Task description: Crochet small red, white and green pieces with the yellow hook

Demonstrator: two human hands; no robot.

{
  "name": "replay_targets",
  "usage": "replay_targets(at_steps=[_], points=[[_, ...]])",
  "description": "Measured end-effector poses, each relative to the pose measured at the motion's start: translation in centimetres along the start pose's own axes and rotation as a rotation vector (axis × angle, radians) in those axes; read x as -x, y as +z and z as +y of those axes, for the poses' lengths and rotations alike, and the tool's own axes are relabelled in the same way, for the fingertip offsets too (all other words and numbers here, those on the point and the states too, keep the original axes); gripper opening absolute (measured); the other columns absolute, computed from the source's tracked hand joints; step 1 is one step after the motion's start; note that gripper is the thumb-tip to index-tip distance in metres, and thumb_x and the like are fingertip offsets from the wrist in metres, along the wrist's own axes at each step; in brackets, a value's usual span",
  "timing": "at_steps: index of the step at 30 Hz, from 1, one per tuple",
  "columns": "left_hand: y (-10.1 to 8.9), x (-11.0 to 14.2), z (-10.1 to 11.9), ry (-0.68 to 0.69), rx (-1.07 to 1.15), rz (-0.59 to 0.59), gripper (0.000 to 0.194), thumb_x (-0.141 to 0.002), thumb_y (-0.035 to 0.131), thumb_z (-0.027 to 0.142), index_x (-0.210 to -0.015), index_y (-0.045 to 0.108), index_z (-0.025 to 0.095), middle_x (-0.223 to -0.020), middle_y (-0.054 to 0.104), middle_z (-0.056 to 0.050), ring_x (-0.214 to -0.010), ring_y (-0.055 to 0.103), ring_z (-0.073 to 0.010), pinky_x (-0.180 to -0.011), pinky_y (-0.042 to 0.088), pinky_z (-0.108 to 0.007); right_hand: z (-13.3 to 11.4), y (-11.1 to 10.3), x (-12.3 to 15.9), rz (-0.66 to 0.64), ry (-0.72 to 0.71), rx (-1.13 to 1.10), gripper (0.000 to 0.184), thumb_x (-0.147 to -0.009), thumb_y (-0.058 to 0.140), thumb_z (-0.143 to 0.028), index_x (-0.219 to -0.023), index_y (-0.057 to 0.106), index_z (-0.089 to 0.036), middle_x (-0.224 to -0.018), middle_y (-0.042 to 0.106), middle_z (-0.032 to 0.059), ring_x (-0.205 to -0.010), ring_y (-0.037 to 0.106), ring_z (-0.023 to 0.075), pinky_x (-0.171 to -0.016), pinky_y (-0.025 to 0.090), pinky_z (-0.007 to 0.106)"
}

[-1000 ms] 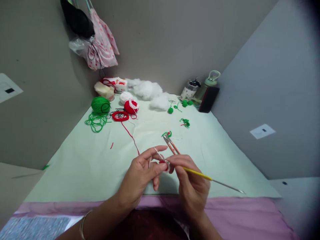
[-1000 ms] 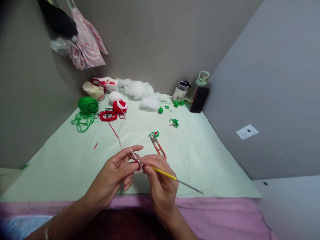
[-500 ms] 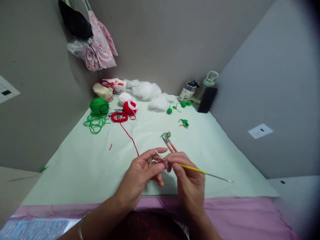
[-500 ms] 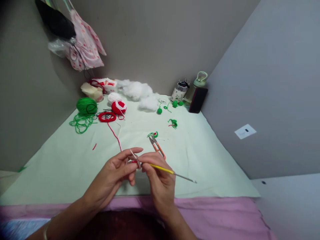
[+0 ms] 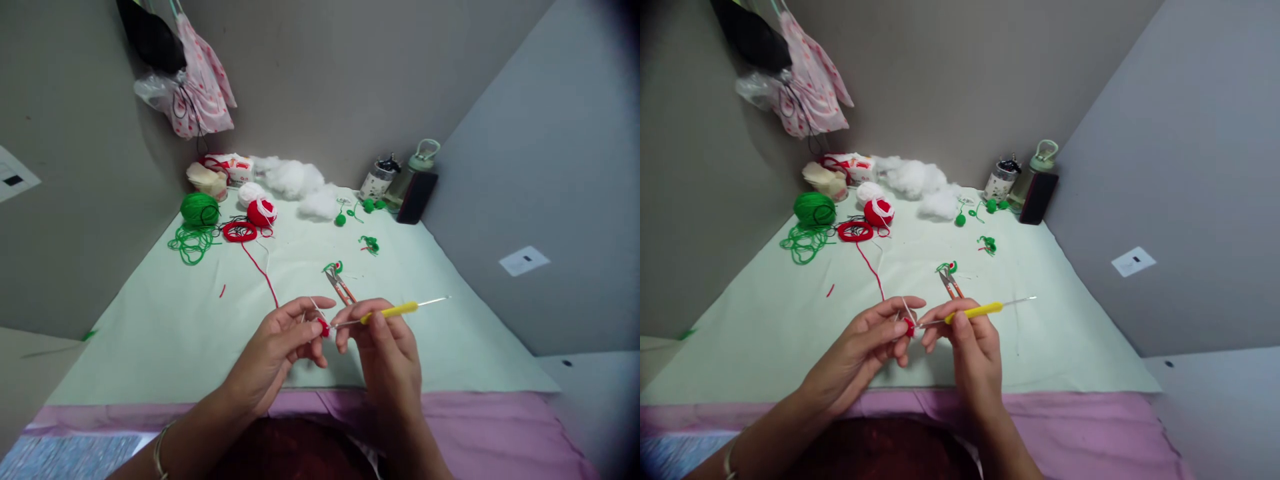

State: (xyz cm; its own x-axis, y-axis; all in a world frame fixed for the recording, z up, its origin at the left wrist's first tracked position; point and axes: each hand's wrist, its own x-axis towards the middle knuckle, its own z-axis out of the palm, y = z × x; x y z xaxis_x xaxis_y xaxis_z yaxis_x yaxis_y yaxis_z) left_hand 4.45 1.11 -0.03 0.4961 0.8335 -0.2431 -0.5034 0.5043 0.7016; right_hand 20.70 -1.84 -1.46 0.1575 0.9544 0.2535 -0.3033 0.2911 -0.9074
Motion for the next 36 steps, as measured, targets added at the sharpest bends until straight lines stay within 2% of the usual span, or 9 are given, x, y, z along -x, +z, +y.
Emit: replay_targets(at_steps=[5,9,11,16,21,26,30,33,36], points=[[-0.2,0.0,-0.5,0.120,-0.127,0.054,0.026,-0.085,0.085,0.024,-0.111,0.084,0.022,-0.084,0.063,0.001,-0.065,0.062,-0.0083,-0.065,0.057,-0.022,-0.3,-1.0,1.0,-0.083,-0.284,0.472,0.025,-0.110,0.048,-0.020,-0.111,0.072,-0.025,-0.100,0.079,0.0057,-0.080,0.075,0.0170,-0.076,0.063,0.033],[-0.3,-0.3,-1.0,0.186,-0.155,0.087,0.048,-0.082,0.089,0.021,-0.128,0.078,0.028,-0.088,0.062,0.003,-0.067,0.061,-0.0081,-0.064,0.058,-0.021,0.1,-1.2,1.4,-0.235,-0.664,0.926,0.031,-0.104,0.055,-0.013,-0.128,0.071,-0.024,-0.108,0.080,0.0100,-0.095,0.077,0.0216,-0.080,0.064,0.034],[-0.3,-0.4,-1.1,0.132,-0.089,0.067,0.057,-0.080,0.091,0.024,-0.135,0.074,0.027,-0.086,0.063,0.004,-0.058,0.056,-0.0062,-0.055,0.054,-0.019,0.3,-1.1,1.6,-0.236,-0.753,1.046,0.038,-0.101,0.061,-0.010,-0.134,0.071,-0.024,-0.112,0.079,0.0109,-0.100,0.077,0.0229,-0.082,0.064,0.034],[-0.5,-0.4,-0.3,-0.109,0.112,-0.013,0.052,-0.080,0.092,0.026,-0.127,0.075,0.012,-0.061,0.052,0.009,-0.042,0.032,-0.0006,-0.038,0.036,-0.012,0.7,-1.1,1.6,-0.046,-0.617,0.811,0.036,-0.103,0.058,-0.009,-0.126,0.075,-0.029,-0.103,0.075,0.0057,-0.092,0.071,0.0201,-0.078,0.060,0.034],[0.0,-0.2,0.0,-0.008,0.056,-0.021,0.042,-0.083,0.089,0.022,-0.123,0.077,0.017,-0.071,0.061,0.006,-0.040,0.039,0.0003,-0.038,0.040,-0.013,0.6,-0.6,0.6,0.007,-0.310,0.377,0.025,-0.106,0.056,-0.018,-0.106,0.078,-0.029,-0.091,0.073,0.0010,-0.076,0.067,0.0160,-0.075,0.057,0.034],[0.3,-0.5,-0.7,0.122,-0.074,-0.003,0.044,-0.082,0.091,0.025,-0.124,0.079,0.021,-0.086,0.068,0.003,-0.045,0.053,-0.0020,-0.043,0.050,-0.016,0.6,-0.4,0.7,-0.059,-0.476,0.657,0.032,-0.102,0.062,-0.009,-0.120,0.078,-0.030,-0.104,0.078,0.0042,-0.093,0.074,0.0190,-0.083,0.060,0.035],[-0.1,-0.9,-0.2,-0.035,0.062,-0.038,0.040,-0.082,0.089,0.024,-0.121,0.081,0.016,-0.061,0.055,0.008,-0.042,0.042,-0.0019,-0.039,0.043,-0.013,0.3,-0.8,1.1,-0.119,-0.624,0.866,0.042,-0.097,0.067,-0.005,-0.129,0.077,-0.029,-0.115,0.078,0.0079,-0.104,0.074,0.0220,-0.085,0.061,0.036],[-0.3,-0.9,0.5,-0.064,0.119,-0.022,0.030,-0.082,0.088,0.019,-0.111,0.083,0.015,-0.064,0.059,0.006,-0.042,0.037,0.0005,-0.040,0.038,-0.011,0.1,-0.8,0.7,0.035,-0.452,0.553,0.030,-0.103,0.059,-0.011,-0.115,0.080,-0.030,-0.095,0.075,0.0020,-0.081,0.069,0.0160,-0.074,0.058,0.032],[-0.1,-0.6,0.3,0.027,0.046,-0.030,0.032,-0.082,0.088,0.019,-0.114,0.083,0.020,-0.077,0.067,0.003,-0.047,0.049,-0.0018,-0.046,0.048,-0.015,0.3,-0.4,0.3,0.048,-0.254,0.286,0.022,-0.105,0.060,-0.021,-0.104,0.081,-0.030,-0.093,0.073,0.0004,-0.070,0.064,0.0131,-0.069,0.055,0.031]])
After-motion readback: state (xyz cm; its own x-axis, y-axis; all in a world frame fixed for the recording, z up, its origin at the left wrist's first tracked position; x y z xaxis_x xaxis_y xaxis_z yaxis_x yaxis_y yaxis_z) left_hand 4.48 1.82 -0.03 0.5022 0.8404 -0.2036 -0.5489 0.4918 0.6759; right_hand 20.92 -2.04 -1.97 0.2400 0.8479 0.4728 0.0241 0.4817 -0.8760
